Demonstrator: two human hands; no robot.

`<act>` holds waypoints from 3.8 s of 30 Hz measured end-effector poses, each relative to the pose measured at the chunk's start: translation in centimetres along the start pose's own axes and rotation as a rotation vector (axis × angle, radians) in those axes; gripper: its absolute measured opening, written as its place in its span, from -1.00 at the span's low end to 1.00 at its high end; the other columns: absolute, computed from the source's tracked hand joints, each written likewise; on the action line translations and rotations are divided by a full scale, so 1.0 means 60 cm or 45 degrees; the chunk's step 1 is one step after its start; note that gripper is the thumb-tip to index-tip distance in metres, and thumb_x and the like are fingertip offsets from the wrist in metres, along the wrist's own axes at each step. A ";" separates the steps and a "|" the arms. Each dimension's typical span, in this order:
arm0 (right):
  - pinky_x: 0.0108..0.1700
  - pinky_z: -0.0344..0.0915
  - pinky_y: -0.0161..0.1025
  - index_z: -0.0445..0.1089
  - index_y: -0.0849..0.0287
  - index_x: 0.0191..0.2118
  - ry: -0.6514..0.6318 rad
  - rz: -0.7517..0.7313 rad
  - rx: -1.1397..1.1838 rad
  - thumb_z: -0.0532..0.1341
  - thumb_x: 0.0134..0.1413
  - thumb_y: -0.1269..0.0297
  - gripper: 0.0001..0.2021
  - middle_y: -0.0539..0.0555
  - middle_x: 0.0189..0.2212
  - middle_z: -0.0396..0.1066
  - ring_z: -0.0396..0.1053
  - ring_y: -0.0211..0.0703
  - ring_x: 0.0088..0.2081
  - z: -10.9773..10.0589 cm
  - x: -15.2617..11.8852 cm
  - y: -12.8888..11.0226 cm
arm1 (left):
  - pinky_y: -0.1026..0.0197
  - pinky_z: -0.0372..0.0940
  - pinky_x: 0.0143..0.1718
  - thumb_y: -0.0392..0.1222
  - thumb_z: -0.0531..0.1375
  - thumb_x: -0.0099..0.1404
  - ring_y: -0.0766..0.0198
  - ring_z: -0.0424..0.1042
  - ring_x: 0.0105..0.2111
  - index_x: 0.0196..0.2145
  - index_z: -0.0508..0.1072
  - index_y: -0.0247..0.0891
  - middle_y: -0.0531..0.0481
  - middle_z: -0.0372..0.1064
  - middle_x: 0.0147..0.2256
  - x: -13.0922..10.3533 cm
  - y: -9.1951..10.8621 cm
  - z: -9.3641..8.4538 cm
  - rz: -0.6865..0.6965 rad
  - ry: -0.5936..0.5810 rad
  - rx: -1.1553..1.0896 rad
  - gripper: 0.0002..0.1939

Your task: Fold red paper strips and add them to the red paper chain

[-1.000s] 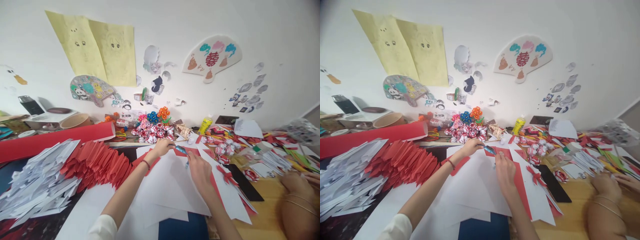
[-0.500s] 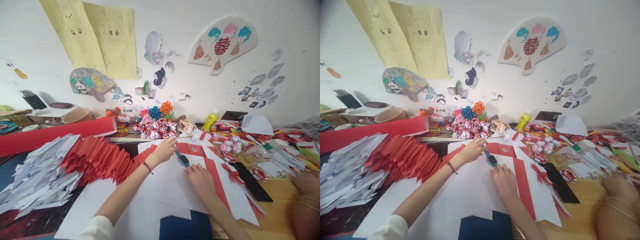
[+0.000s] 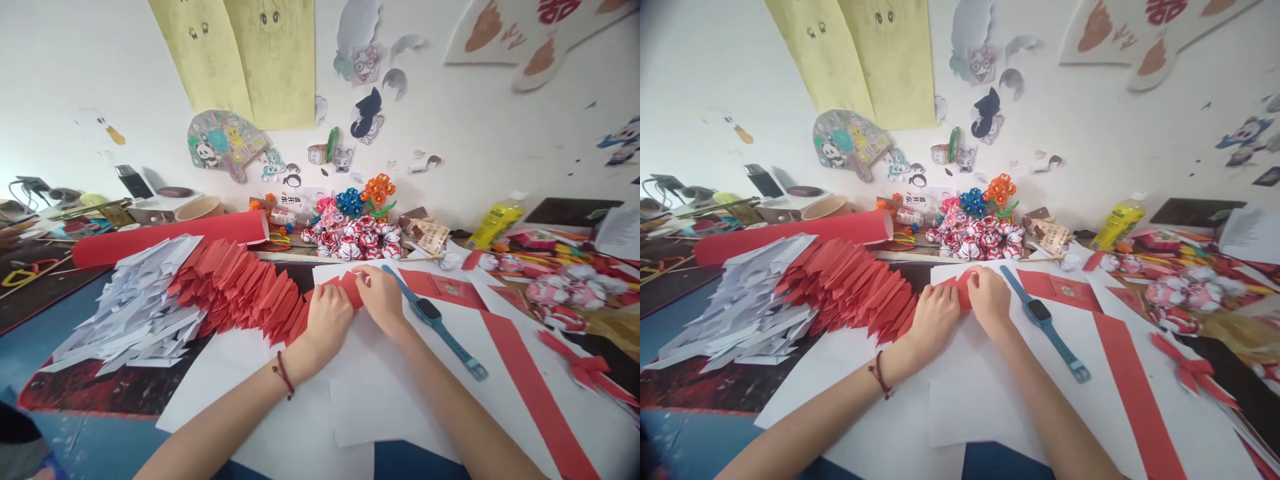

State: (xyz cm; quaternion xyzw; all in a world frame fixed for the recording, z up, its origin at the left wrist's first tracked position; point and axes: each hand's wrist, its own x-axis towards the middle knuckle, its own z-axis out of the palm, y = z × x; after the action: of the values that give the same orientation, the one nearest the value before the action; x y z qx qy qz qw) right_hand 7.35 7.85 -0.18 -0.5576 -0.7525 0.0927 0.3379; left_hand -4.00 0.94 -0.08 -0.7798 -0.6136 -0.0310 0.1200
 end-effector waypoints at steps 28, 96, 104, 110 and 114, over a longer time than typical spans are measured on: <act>-0.25 0.34 -0.23 0.47 0.20 -0.23 -0.340 0.268 1.220 0.27 0.06 -0.04 -0.63 0.10 -0.32 0.49 0.41 -0.11 -0.31 -0.015 -0.020 0.002 | 0.23 0.05 -0.36 -0.09 0.02 0.45 0.27 0.30 -0.48 -0.33 0.32 -0.21 0.08 0.43 -0.47 0.003 -0.036 -0.012 -0.478 0.386 -0.744 -0.78; -0.46 0.26 -0.25 0.34 0.17 -0.63 -0.292 0.175 1.011 0.30 -0.03 -0.12 -0.55 0.02 -0.65 0.31 0.31 -0.16 -0.55 -0.035 -0.026 -0.010 | 0.31 0.26 -0.35 -0.07 0.19 0.30 0.32 0.43 -0.39 -0.28 0.45 -0.23 0.01 0.51 -0.32 0.001 -0.054 -0.022 -0.406 0.283 -1.490 -0.82; -0.46 0.23 -0.26 0.32 0.16 -0.64 -0.407 0.086 1.009 0.30 -0.01 -0.10 -0.55 -0.01 -0.66 0.30 0.28 -0.20 -0.55 -0.030 -0.030 -0.009 | 0.31 0.24 -0.35 -0.12 0.14 0.35 0.35 0.36 -0.40 -0.29 0.47 -0.24 0.03 0.48 -0.33 0.001 -0.057 -0.027 -0.376 0.354 -1.467 -0.83; -0.46 0.22 -0.26 0.34 0.17 -0.65 -0.504 0.090 1.037 0.30 -0.01 -0.09 -0.55 -0.01 -0.67 0.31 0.27 -0.22 -0.56 -0.032 -0.031 -0.014 | 0.31 0.23 -0.34 -0.14 0.13 0.35 0.35 0.33 -0.41 -0.39 0.44 -0.28 0.02 0.44 -0.39 -0.002 -0.059 -0.032 -0.347 0.390 -1.524 -0.79; -0.46 0.21 -0.27 0.42 0.19 -0.59 -0.535 0.197 1.126 0.33 -0.02 -0.04 -0.61 -0.01 -0.66 0.34 0.25 -0.23 -0.56 -0.030 -0.032 -0.011 | 0.31 0.22 -0.35 -0.14 0.10 0.36 0.35 0.32 -0.41 -0.39 0.44 -0.27 0.02 0.43 -0.40 -0.003 -0.058 -0.034 -0.330 0.397 -1.495 -0.78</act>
State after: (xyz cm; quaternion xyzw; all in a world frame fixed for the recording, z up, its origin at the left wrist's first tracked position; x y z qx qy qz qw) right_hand 8.25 5.46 0.74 -0.3844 -0.6492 0.5384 0.3753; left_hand -7.22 1.06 2.37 -0.6212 -0.5591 -0.4912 -0.2457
